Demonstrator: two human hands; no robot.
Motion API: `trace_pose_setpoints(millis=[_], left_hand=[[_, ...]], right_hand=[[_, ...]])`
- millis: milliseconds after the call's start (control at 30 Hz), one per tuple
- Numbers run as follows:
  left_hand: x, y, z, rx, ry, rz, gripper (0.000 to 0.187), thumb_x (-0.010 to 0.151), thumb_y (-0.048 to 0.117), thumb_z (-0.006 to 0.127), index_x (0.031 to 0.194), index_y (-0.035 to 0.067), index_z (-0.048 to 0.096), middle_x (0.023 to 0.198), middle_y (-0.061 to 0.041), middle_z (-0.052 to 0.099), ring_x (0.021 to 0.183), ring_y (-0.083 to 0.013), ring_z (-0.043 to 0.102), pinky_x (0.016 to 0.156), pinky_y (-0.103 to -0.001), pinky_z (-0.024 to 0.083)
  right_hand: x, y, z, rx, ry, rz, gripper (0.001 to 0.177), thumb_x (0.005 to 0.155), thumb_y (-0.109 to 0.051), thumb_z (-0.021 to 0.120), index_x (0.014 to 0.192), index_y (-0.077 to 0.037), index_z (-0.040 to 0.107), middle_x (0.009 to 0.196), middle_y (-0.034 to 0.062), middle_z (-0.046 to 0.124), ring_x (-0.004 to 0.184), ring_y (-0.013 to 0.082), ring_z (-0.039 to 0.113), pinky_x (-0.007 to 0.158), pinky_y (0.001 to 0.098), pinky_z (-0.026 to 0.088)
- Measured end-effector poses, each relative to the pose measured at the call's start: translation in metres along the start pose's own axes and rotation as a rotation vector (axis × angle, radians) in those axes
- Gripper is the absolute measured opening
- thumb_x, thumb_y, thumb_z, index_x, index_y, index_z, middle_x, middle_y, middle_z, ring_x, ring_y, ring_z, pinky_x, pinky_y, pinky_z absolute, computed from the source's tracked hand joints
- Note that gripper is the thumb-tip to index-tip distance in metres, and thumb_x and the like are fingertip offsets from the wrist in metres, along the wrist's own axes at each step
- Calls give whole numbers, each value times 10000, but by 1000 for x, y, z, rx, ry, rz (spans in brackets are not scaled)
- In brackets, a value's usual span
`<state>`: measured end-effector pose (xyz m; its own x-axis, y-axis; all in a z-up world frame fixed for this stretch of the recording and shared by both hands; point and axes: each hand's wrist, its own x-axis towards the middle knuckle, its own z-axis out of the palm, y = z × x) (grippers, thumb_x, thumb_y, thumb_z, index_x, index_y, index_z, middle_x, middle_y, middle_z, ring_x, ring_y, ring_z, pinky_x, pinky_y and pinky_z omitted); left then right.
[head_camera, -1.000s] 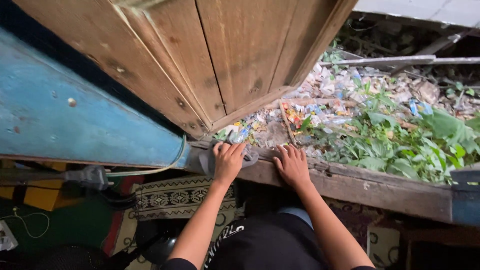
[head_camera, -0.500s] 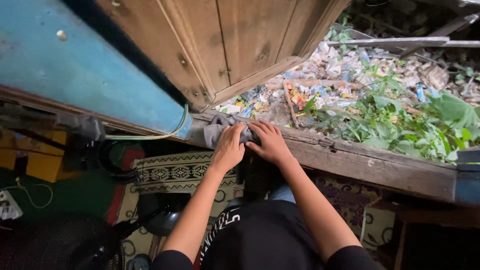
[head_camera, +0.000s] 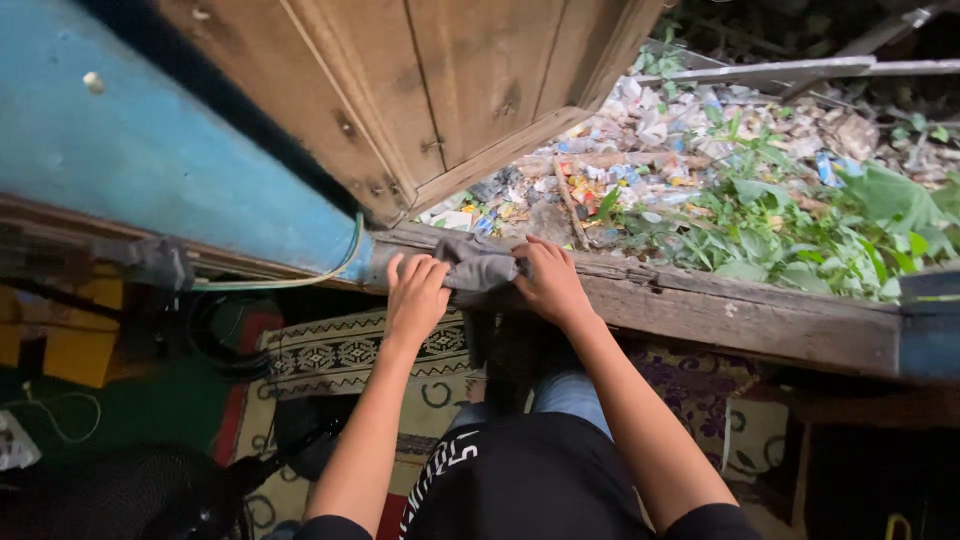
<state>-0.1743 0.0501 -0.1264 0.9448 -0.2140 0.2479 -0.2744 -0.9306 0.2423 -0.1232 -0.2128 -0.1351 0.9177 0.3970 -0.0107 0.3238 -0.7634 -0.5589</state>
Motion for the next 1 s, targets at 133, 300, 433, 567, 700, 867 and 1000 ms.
trace_pose_setpoints(millis=[133, 300, 433, 567, 700, 867, 1000], left_hand=[[32, 15, -9, -90, 97, 17, 295, 808, 102, 790, 1095, 108, 723, 1013, -44, 728, 1077, -205, 642, 1177, -534, 269], [72, 22, -34, -80, 338, 193, 367, 730, 83, 777, 1089, 126, 714, 991, -42, 708, 1000, -222, 650, 1110, -505, 356], [85, 31, -55, -45, 464, 223, 412, 705, 28, 771, 1095, 137, 692, 1065, -8, 664, 1082, -204, 592, 1103, -493, 357], [69, 23, -29, -44, 443, 220, 382, 748, -29, 772, 1065, 135, 636, 1094, -22, 637, 1144, -213, 565, 1105, -486, 367], [22, 10, 2, 14, -65, 248, 304, 805, 131, 817, 1080, 124, 688, 1008, -61, 725, 1147, -213, 626, 1114, -460, 370], [13, 35, 4, -28, -34, 238, 702, 816, 553, 736, 1351, 118, 609, 1204, -110, 659, 1242, -272, 562, 1161, -578, 295], [45, 73, -1, -53, -65, 353, 900, 750, 644, 732, 1486, 177, 511, 1416, -147, 554, 1366, -336, 469, 1159, -594, 305]], right_hand=[[-3, 21, -5, -77, 150, -25, 549, 785, -294, 768, 1296, -212, 584, 1271, 14, 667, 1330, 219, 559, 1150, 524, 375], [5, 3, -56, -56, 379, -202, 561, 683, -158, 814, 1220, -184, 652, 1214, 71, 677, 1235, 313, 609, 1022, 501, 440], [16, -31, -99, -42, 601, -295, 500, 608, 16, 830, 1034, -140, 621, 1268, 37, 600, 1182, 338, 591, 977, 471, 468], [21, -16, -68, -54, 604, -346, 473, 630, 21, 823, 1009, -165, 612, 1197, 14, 641, 1118, 307, 603, 912, 440, 454], [-17, 48, 17, -274, 336, -182, 433, 673, -117, 693, 1077, -250, 615, 1136, -22, 694, 1131, 253, 626, 946, 471, 473], [-50, 33, 8, -95, 230, -66, 411, 728, -116, 676, 1108, -251, 600, 1261, -75, 686, 1278, 200, 585, 1010, 443, 444], [-58, 27, -14, -146, 269, -149, 338, 768, -79, 637, 1068, -235, 614, 1245, -94, 712, 1281, 174, 595, 980, 415, 451]])
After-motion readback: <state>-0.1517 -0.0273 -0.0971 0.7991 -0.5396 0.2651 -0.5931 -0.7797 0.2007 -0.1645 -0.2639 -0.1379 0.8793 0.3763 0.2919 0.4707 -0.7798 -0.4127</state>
